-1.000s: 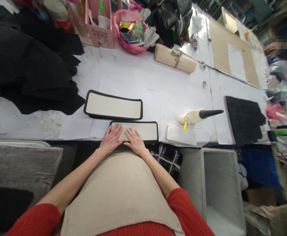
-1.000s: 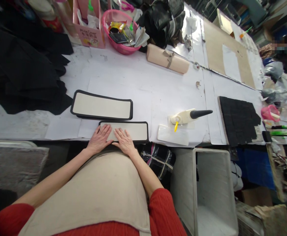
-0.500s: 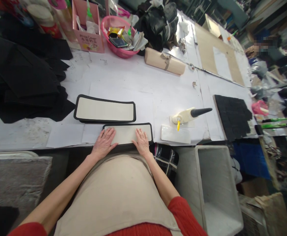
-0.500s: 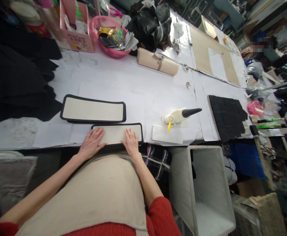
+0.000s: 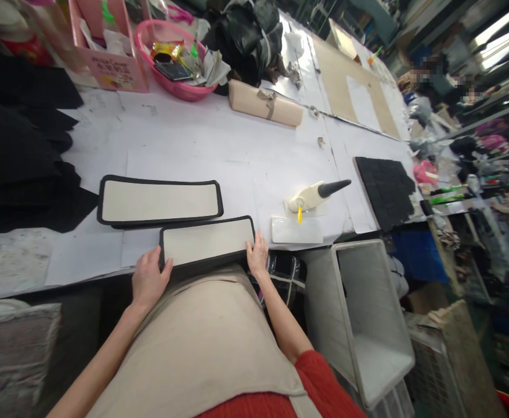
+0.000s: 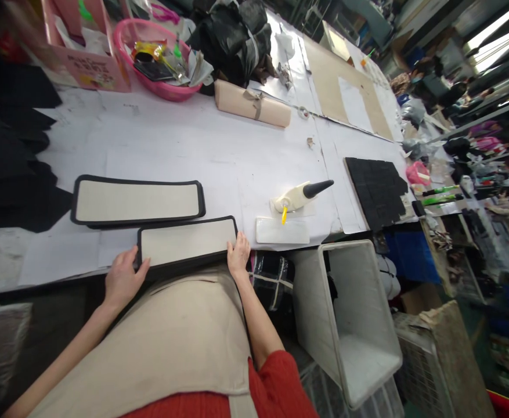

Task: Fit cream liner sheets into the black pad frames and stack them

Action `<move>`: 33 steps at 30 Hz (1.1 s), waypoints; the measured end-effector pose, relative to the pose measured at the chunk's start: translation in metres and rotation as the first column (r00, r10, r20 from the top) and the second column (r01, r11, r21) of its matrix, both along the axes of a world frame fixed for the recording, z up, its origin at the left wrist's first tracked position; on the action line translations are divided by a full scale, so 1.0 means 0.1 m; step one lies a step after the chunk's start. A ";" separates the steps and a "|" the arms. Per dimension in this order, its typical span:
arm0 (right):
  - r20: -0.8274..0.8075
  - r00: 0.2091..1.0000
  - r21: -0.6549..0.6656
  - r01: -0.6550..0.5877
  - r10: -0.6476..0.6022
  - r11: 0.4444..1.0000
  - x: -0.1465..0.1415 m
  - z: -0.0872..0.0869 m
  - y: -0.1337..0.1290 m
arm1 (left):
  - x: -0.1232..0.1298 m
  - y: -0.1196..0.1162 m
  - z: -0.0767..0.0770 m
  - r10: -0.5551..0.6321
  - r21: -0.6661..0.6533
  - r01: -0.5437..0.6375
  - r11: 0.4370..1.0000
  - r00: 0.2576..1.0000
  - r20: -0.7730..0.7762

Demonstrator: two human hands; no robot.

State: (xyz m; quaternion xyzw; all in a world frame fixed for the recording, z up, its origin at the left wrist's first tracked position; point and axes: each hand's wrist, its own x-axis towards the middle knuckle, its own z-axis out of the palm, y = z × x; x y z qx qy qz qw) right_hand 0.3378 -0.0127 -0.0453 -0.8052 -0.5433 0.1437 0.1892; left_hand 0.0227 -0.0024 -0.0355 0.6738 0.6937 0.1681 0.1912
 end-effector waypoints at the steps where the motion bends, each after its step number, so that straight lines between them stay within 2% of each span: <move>1: -0.005 1.000 -0.001 0.002 -0.002 1.000 -0.02 0.01 -0.01 | 0.01 0.00 0.02 0.003 0.014 -0.003 1.000 1.000 -0.012; 4: -0.065 0.997 0.027 0.037 -0.035 0.999 -0.05 0.05 -0.01 | 0.04 -0.02 0.11 0.024 0.055 -0.022 0.998 0.999 -0.036; 6: -0.125 0.989 0.091 0.087 -0.075 0.992 -0.07 0.08 -0.01 | 0.06 -0.01 0.17 0.049 0.070 -0.047 0.996 0.999 -0.022; 8: -0.178 0.979 0.174 0.127 -0.096 0.977 -0.07 0.11 -0.01 | 0.06 0.02 0.20 0.079 0.059 -0.082 0.995 0.995 0.053; 10: -0.217 0.970 0.233 0.164 -0.113 0.959 -0.07 0.15 -0.01 | 0.06 0.06 0.21 0.140 -0.003 -0.142 0.990 0.971 0.195; 13: -0.307 0.938 0.234 0.239 -0.161 0.942 -0.06 0.18 0.00 | 0.04 0.12 0.18 0.283 -0.152 -0.240 0.959 0.851 0.441; 16: -0.502 0.846 0.190 0.313 -0.182 0.930 -0.03 0.23 0.01 | 0.03 0.14 0.22 0.373 -0.251 -0.275 0.928 0.689 0.622; 19: -0.675 0.724 0.183 0.348 -0.140 0.920 -0.02 0.33 0.05 | 0.00 0.16 0.34 0.422 -0.297 -0.302 0.906 0.572 0.704; 22: -0.736 0.668 0.176 0.343 -0.108 0.923 -0.05 0.48 0.16 | -0.06 0.24 0.49 0.428 -0.293 -0.325 0.899 0.508 0.747; 24: -0.747 0.659 0.178 0.326 -0.088 0.928 -0.11 0.57 0.30 | -0.13 0.35 0.57 0.412 -0.265 -0.343 0.901 0.490 0.768; 27: -0.764 0.645 0.217 0.288 -0.021 0.933 -0.24 0.64 0.58 | -0.27 0.58 0.66 0.399 -0.198 -0.405 0.892 0.502 0.768; 33: -0.742 0.669 0.233 0.196 0.043 0.952 -0.52 0.61 1.16 | -0.56 1.05 0.70 0.366 -0.044 -0.505 0.862 0.559 0.744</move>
